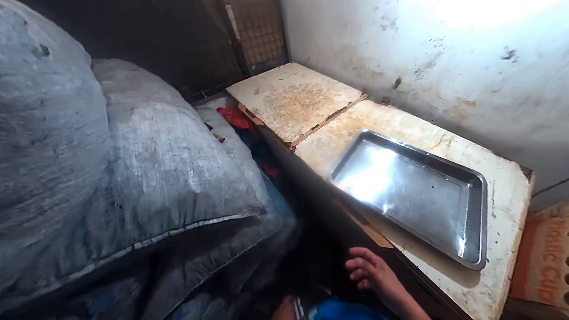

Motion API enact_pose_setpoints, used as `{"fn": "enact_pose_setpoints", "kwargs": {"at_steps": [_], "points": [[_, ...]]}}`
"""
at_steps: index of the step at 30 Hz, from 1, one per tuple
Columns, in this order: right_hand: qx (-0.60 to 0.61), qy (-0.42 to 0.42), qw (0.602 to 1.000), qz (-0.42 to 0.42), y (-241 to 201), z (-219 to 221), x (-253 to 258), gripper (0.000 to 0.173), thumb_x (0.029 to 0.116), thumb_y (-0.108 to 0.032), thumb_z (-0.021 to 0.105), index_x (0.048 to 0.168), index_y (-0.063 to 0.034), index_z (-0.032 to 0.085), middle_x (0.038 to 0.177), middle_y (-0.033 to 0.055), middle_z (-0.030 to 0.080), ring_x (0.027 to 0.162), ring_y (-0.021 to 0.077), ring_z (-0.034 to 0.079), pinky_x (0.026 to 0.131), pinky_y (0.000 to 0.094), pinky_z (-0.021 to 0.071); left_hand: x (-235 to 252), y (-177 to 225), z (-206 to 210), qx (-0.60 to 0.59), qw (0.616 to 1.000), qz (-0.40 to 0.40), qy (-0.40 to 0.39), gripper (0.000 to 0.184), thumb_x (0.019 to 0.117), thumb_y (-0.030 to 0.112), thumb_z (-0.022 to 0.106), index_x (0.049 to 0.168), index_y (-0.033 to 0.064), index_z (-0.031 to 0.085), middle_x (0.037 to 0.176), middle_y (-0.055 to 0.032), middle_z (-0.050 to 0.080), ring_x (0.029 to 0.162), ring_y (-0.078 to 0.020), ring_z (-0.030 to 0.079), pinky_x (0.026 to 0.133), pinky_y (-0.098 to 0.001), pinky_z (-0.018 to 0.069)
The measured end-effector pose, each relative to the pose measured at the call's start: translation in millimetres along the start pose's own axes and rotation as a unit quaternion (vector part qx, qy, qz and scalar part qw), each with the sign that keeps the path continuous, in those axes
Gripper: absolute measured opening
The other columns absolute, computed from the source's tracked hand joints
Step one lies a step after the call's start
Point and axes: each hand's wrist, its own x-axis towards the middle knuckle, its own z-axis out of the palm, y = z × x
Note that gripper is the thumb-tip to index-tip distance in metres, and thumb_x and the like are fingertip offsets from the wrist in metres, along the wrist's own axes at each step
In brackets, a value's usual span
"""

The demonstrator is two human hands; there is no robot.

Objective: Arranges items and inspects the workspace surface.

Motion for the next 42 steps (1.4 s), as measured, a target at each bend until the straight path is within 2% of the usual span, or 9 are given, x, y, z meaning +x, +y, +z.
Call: {"fn": "enact_pose_setpoints", "kwargs": {"at_steps": [4, 7, 10, 17, 19, 22, 24, 29, 42], "points": [[-0.094, -0.078, 0.992, -0.002, 4.8, -1.4, 1.4, 0.041, 0.1042, -0.027, 0.058, 0.141, -0.0100, 0.054, 0.118, 0.0098, 0.073, 0.098, 0.0252, 0.073, 0.080, 0.0415, 0.0623, -8.3, -22.1, -38.2, 0.086, 0.993, 0.031, -0.076, 0.038, 0.0981, 0.047, 0.060, 0.114, 0.0171, 0.078, 0.115, -0.0122, 0.075, 0.111, -0.0342, 0.070, 0.095, -0.0640, 0.0539], [-0.159, -0.094, 0.982, -0.031, -13.6, -8.2, 1.6, 0.038, 0.1043, -0.028, 0.058, 0.138, -0.0100, 0.058, 0.117, 0.0067, 0.073, 0.098, 0.0212, 0.073, 0.082, 0.0388, 0.0626, -36.6, -15.7, -115.4, 0.094, 0.987, -0.042, -0.122, 0.045, 0.1014, 0.048, 0.056, 0.113, 0.0098, 0.076, 0.114, -0.0187, 0.073, 0.111, -0.0384, 0.069, 0.097, -0.0655, 0.0511], [-0.206, -0.092, 0.971, -0.075, -32.8, -6.6, 7.2, 0.038, 0.1038, -0.027, 0.058, 0.137, -0.0095, 0.060, 0.119, 0.0056, 0.072, 0.098, 0.0172, 0.072, 0.083, 0.0357, 0.0622, -66.1, 17.4, -183.2, -0.128, 0.986, 0.067, -0.089, 0.036, 0.1055, 0.035, 0.057, 0.106, 0.0038, 0.074, 0.096, -0.0099, 0.074, 0.082, -0.0217, 0.071, 0.078, -0.0433, 0.0596], [-0.113, -0.159, 0.939, -0.283, -88.5, 31.5, 7.8, 0.067, 0.1034, -0.043, 0.058, 0.154, -0.0022, 0.041, 0.152, 0.0133, 0.052, 0.127, 0.0210, 0.061, 0.101, 0.0371, 0.0573, -77.6, 175.5, -184.1, -0.457, 0.781, 0.394, -0.158, 0.048, 0.1028, 0.052, 0.055, 0.115, 0.0091, 0.074, 0.102, -0.0044, 0.077, 0.088, -0.0135, 0.073, 0.079, -0.0318, 0.0623], [-0.049, -0.138, 0.938, -0.313, -100.8, 36.3, 2.1, 0.053, 0.1062, -0.036, 0.056, 0.147, -0.0034, 0.049, 0.141, 0.0127, 0.059, 0.101, 0.0168, 0.069, 0.080, 0.0321, 0.0616, -75.4, 205.9, -169.5, -0.462, 0.763, 0.418, -0.172, 0.046, 0.1040, 0.049, 0.054, 0.113, 0.0095, 0.075, 0.096, -0.0025, 0.076, 0.086, -0.0116, 0.072, 0.079, -0.0311, 0.0619], [-0.097, -0.072, 0.913, -0.389, -114.5, 25.7, -10.2, 0.036, 0.1102, -0.034, 0.046, 0.123, -0.0035, 0.059, 0.124, 0.0104, 0.068, 0.109, 0.0174, 0.069, 0.095, 0.0354, 0.0590, -73.5, 232.7, -160.8, -0.402, 0.793, 0.419, -0.184, 0.039, 0.1069, 0.042, 0.052, 0.108, 0.0102, 0.075, 0.093, 0.0031, 0.076, 0.087, -0.0066, 0.072, 0.081, -0.0288, 0.0609], [-0.182, -0.034, 0.868, -0.460, -131.6, 21.2, -30.3, 0.029, 0.1101, -0.033, 0.045, 0.113, -0.0074, 0.060, 0.101, 0.0037, 0.068, 0.092, 0.0098, 0.068, 0.081, 0.0284, 0.0600, -68.5, 241.4, -164.1, -0.326, 0.829, 0.411, -0.191, 0.030, 0.1061, 0.032, 0.056, 0.112, 0.0080, 0.073, 0.100, 0.0033, 0.075, 0.091, -0.0041, 0.070, 0.086, -0.0275, 0.0594], [-0.031, -0.137, 0.855, -0.499, -186.3, 21.4, -94.1, 0.029, 0.1095, -0.035, 0.047, 0.124, -0.0124, 0.058, 0.090, 0.0030, 0.063, 0.077, 0.0072, 0.062, 0.070, 0.0219, 0.0539, -42.1, 264.6, -159.6, -0.163, 0.917, 0.328, -0.156, 0.043, 0.1064, 0.031, 0.054, 0.143, 0.0097, 0.058, 0.126, -0.0061, 0.070, 0.109, -0.0143, 0.070, 0.100, -0.0366, 0.0569], [0.000, -0.010, 0.912, -0.410, -214.8, -68.9, -49.0, 0.025, 0.1088, -0.030, 0.051, 0.118, -0.0078, 0.058, 0.077, -0.0042, 0.060, 0.057, 0.0010, 0.050, 0.051, 0.0160, 0.0434, -26.0, 312.5, -114.9, 0.007, 0.885, 0.431, -0.175, 0.043, 0.1054, 0.037, 0.054, 0.142, 0.0156, 0.061, 0.133, -0.0041, 0.067, 0.121, -0.0146, 0.065, 0.108, -0.0402, 0.0513]]}}
